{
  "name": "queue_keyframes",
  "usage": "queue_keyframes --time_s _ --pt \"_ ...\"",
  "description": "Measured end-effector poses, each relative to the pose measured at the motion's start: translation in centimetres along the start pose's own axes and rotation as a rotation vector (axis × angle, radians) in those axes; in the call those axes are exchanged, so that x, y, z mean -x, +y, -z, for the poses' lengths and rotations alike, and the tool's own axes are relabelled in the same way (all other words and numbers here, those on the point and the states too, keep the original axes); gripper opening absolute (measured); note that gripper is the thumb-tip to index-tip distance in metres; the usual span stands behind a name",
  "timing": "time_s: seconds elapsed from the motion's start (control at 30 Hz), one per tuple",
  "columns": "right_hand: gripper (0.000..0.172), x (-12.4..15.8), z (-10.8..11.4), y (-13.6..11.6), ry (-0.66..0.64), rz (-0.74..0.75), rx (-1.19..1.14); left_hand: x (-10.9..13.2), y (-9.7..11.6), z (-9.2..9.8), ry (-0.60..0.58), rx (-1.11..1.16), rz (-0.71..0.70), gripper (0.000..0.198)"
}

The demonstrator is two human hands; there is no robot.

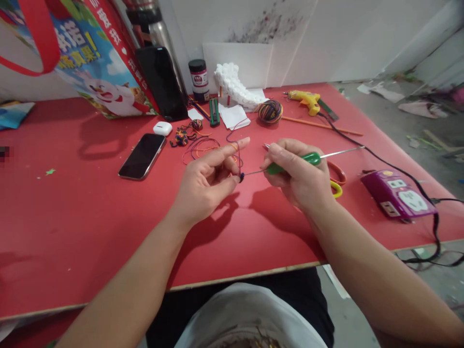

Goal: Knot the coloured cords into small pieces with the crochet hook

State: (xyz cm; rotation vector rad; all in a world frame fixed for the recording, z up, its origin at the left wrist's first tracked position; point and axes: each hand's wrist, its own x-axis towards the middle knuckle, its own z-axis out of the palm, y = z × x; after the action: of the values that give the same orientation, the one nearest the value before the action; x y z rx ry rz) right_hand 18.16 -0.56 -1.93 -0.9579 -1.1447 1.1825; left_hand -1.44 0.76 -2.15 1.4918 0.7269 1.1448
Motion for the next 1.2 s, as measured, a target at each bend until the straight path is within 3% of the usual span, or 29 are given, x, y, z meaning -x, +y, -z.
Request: queue_keyframes --time_s 0.13,0.27,0.47,0.63,0.73,0.87,1.07,1.2 --pt "0.043 -0.5 0.2 -0.2 -0.041 -0.102 -0.128 0.0 0.2 0.1 -0.042 0.143 0.041 0.051" --pt "0.044 -0.5 0.1 0.0 -0.027 -0.067 -0.094 0.1 0.4 -0.1 -0.025 0.100 0.046 0.052" --pt "0.041 0.6 -0.3 0.4 0.036 0.186 0.148 0.2 0.0 -0.4 0.076 -0.064 0.032 0.054" --pt "0.040 1.8 -0.7 0.2 0.042 0.469 0.542 0.1 0.3 -0.8 0.174 -0.060 0.092 0.051" --pt "0.043 2.1 -1.0 0.1 0.022 0.575 0.648 0.1 0.3 -0.9 0.207 -0.050 0.101 0.049" --pt "0.044 1.9 -1.0 0.2 0.033 0.446 0.543 0.1 0.1 -0.7 0.180 -0.015 0.066 0.050" --pt "0.038 0.8 -0.9 0.2 0.042 0.073 0.031 0.2 -0.2 -0.2 0.089 0.056 -0.020 0.052" --pt "0.037 0.0 -0.8 -0.2 0.013 -0.121 -0.143 0.2 -0.2 -0.1 0.028 0.109 -0.039 0.051"
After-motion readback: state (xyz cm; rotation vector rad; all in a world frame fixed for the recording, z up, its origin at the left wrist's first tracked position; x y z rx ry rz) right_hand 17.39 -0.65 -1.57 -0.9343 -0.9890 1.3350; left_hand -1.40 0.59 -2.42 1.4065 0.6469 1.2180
